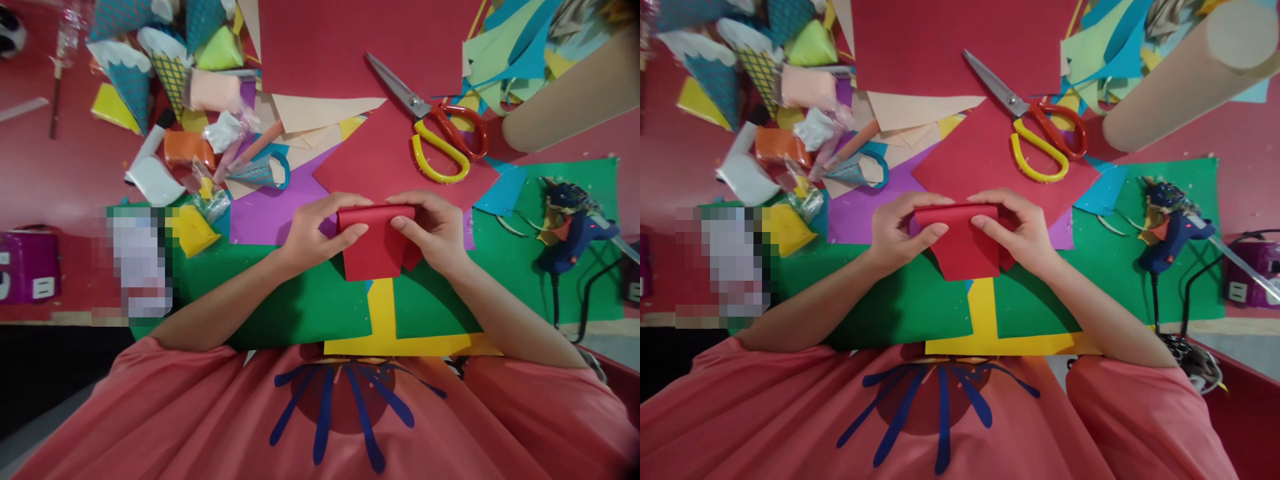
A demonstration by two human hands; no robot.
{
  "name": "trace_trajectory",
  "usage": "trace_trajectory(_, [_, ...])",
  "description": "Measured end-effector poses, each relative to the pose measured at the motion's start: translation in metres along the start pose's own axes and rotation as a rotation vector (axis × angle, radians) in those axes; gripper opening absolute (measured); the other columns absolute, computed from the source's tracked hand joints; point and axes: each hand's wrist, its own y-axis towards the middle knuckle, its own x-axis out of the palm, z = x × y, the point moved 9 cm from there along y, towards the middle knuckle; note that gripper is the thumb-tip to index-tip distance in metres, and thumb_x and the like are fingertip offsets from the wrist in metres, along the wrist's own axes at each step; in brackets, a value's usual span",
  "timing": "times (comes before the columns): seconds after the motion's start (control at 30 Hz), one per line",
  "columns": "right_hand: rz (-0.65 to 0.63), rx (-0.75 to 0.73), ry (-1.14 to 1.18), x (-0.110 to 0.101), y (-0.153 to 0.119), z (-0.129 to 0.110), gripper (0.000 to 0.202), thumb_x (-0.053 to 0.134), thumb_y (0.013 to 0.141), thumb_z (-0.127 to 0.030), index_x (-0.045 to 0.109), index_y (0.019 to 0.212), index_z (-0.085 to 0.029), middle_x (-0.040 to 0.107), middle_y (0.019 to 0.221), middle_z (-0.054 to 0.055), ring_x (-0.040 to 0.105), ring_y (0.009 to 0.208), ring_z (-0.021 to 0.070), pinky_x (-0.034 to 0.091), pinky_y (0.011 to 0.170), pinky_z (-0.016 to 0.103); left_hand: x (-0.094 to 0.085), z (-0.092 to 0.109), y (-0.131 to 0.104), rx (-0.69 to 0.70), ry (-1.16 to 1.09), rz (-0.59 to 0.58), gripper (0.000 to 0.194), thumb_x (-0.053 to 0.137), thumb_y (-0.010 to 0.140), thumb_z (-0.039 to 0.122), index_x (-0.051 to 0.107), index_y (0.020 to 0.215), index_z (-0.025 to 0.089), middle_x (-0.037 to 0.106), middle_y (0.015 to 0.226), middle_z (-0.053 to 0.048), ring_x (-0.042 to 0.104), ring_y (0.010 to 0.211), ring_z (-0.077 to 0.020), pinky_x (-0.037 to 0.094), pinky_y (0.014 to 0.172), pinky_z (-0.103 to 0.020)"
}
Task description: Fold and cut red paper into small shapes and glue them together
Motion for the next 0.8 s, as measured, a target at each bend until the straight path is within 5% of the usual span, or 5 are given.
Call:
trace_trajectory(0.47, [0.024, 0.157, 0.12, 0.005, -0.002, 0.016, 0.016, 0.07, 0.08, -0.038, 0.072, 0.088, -0.024, 0.075, 0.091, 0.0, 0.069, 0.085, 0.0137, 0.055, 0.075, 0.027, 0.018, -0.02, -0.007, -0.268, -0.268, -0.026, 0.029, 0.058, 0.087, 0.046, 0.066, 0.098, 0.02, 0.073, 0.091, -0.002, 0.068, 0.075, -0.0106, 0.051, 0.059, -0.019])
trace_trajectory(0.8, [0.02, 0.183, 0.137, 0.007, -0.003, 0.02, 0.016, 0.07, 0.08, -0.035, 0.071, 0.089, -0.022, 0.073, 0.09, 0.001, 0.068, 0.084, 0.0141, 0.055, 0.075, 0.027, 0.015, -0.02, -0.005, -0.277, -0.253, 0.02, 0.021, 0.06, 0.087, 0.035, 0.068, 0.095, 0.017, 0.074, 0.083, 0.0, 0.065, 0.066, -0.0069, 0.048, 0.054, -0.015])
